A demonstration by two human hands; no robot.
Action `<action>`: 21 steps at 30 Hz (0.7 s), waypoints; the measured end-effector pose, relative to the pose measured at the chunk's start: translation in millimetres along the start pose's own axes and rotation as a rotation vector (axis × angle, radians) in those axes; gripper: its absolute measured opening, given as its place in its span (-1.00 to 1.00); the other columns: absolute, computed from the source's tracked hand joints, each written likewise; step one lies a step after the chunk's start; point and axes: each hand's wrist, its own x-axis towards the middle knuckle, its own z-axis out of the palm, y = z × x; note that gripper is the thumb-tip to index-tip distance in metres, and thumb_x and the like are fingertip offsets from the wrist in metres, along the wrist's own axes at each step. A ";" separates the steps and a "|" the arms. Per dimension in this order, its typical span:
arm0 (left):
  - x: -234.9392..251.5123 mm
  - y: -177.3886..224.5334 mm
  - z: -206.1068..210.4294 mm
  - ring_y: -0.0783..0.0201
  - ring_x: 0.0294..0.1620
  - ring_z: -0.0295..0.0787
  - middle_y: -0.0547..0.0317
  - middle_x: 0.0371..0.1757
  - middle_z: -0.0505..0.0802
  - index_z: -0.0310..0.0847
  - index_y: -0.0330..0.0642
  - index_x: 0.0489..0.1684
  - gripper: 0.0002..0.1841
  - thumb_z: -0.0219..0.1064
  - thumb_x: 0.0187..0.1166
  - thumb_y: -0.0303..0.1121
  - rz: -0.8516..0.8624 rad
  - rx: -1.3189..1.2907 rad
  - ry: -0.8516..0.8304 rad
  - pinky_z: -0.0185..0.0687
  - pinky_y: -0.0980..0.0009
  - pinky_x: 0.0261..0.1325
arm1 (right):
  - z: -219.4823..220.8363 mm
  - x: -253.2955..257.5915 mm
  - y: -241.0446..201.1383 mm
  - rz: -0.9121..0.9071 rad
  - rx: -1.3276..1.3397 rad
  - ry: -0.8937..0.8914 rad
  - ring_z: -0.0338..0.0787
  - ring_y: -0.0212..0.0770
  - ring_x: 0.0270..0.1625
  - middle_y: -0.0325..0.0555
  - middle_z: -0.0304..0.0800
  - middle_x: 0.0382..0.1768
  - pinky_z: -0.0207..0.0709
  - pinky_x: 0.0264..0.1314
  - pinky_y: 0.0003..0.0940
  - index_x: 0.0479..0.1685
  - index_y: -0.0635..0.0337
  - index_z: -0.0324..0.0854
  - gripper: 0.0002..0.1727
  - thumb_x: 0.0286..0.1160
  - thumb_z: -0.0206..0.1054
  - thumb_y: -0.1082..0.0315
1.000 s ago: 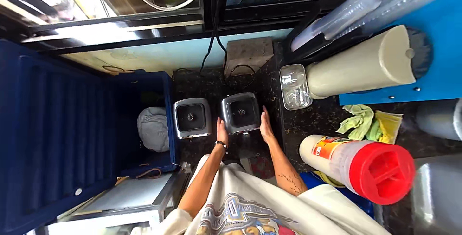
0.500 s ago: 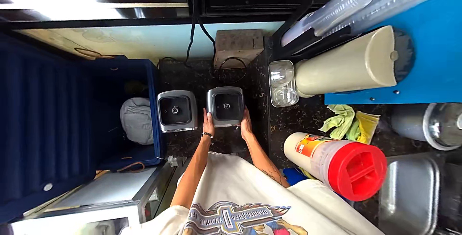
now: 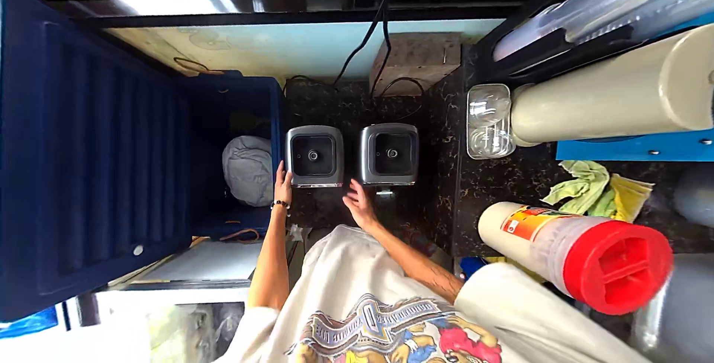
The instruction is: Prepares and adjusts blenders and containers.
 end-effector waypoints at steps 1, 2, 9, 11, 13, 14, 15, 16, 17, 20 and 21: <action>8.8 0.9 4.2 -0.24 0.66 0.39 -0.04 0.80 0.36 -0.17 0.48 0.92 -0.33 -0.08 0.81 0.18 -0.046 -0.087 -0.056 0.46 -0.43 0.34 | 4.3 11.1 2.6 -0.005 -0.041 0.001 0.46 0.08 0.69 0.22 0.23 0.76 0.48 0.65 -0.02 0.87 0.15 0.04 -0.16 0.66 0.33 0.13; 13.1 -2.8 9.3 -0.22 0.65 0.41 0.00 0.80 0.36 -0.17 0.60 0.90 -0.36 -0.13 0.81 0.23 -0.076 -0.163 -0.079 0.49 -0.42 0.33 | 7.3 19.1 6.5 -0.015 -0.059 0.002 0.34 0.06 0.77 0.17 0.15 0.82 0.36 0.74 0.01 0.91 0.09 -0.02 -0.12 0.67 0.33 0.06; 25.5 -11.1 24.5 -0.15 0.37 0.68 -0.03 0.64 0.58 -0.02 0.70 0.84 -0.38 -0.13 0.75 0.33 -0.017 -0.218 0.000 0.67 -0.24 0.14 | 21.9 44.4 17.9 -0.104 0.161 0.054 0.60 -0.14 0.61 0.16 0.41 0.69 0.46 0.71 -0.23 0.89 0.21 -0.02 -0.19 0.71 0.29 0.27; 31.7 -8.5 28.9 -0.15 0.35 0.69 -0.08 0.60 0.60 0.04 0.60 0.85 -0.40 -0.11 0.79 0.25 -0.024 -0.246 0.040 0.68 -0.22 0.15 | 22.9 45.3 16.6 -0.107 0.153 0.065 0.58 -0.14 0.63 0.19 0.39 0.70 0.44 0.73 -0.25 0.89 0.25 -0.03 -0.20 0.73 0.27 0.25; 36.3 -1.8 32.7 -0.17 0.41 0.66 -0.09 0.62 0.58 0.06 0.56 0.85 -0.41 -0.11 0.81 0.23 -0.018 -0.266 0.061 0.65 -0.26 0.19 | 20.7 50.5 10.5 -0.101 0.143 0.073 0.56 -0.13 0.65 0.19 0.37 0.71 0.42 0.73 -0.26 0.89 0.26 -0.02 -0.20 0.73 0.27 0.24; 38.4 -0.2 34.4 -0.16 0.43 0.64 -0.09 0.63 0.58 0.07 0.56 0.85 -0.41 -0.11 0.80 0.23 -0.016 -0.261 0.071 0.64 -0.26 0.19 | 18.7 53.1 7.6 -0.097 0.144 0.069 0.54 -0.13 0.66 0.19 0.34 0.73 0.41 0.74 -0.26 0.89 0.26 -0.03 -0.20 0.74 0.26 0.24; 40.7 1.1 35.8 -0.14 0.41 0.65 -0.08 0.62 0.59 0.08 0.55 0.85 -0.41 -0.12 0.81 0.23 -0.009 -0.248 0.079 0.65 -0.24 0.17 | 16.3 56.4 5.5 -0.092 0.146 0.058 0.51 -0.13 0.68 0.19 0.30 0.75 0.38 0.76 -0.25 0.89 0.25 -0.05 -0.19 0.74 0.26 0.24; 42.1 2.2 37.1 -0.12 0.35 0.69 -0.08 0.58 0.62 0.11 0.55 0.84 -0.42 -0.12 0.81 0.23 -0.006 -0.241 0.089 0.67 -0.20 0.13 | 13.9 59.5 4.4 -0.088 0.149 0.042 0.48 -0.13 0.71 0.18 0.27 0.77 0.36 0.77 -0.25 0.90 0.24 -0.08 -0.18 0.75 0.25 0.23; 43.0 3.8 37.5 -0.11 0.30 0.71 -0.10 0.55 0.65 0.11 0.55 0.84 -0.43 -0.12 0.82 0.22 -0.001 -0.234 0.090 0.68 -0.17 0.09 | 12.1 62.1 3.3 -0.081 0.151 0.025 0.44 -0.14 0.73 0.17 0.24 0.78 0.33 0.79 -0.25 0.91 0.23 -0.10 -0.17 0.75 0.25 0.22; 44.6 6.5 34.1 -0.16 0.35 0.70 -0.14 0.57 0.62 0.07 0.53 0.86 -0.43 -0.15 0.84 0.19 -0.002 -0.180 0.070 0.67 -0.24 0.16 | 9.7 58.4 -5.0 0.010 0.072 -0.009 0.43 -0.12 0.74 0.16 0.31 0.75 0.27 0.82 -0.22 0.92 0.19 -0.11 -0.19 0.79 0.19 0.13; 41.8 8.3 30.2 -0.12 0.47 0.63 -0.09 0.64 0.56 0.03 0.46 0.88 -0.42 -0.16 0.86 0.15 0.012 -0.119 0.076 0.61 -0.22 0.30 | 7.3 49.7 -10.7 0.059 0.009 -0.012 0.48 -0.11 0.70 0.15 0.41 0.70 0.29 0.81 -0.19 0.88 0.21 0.02 -0.24 0.80 0.17 0.10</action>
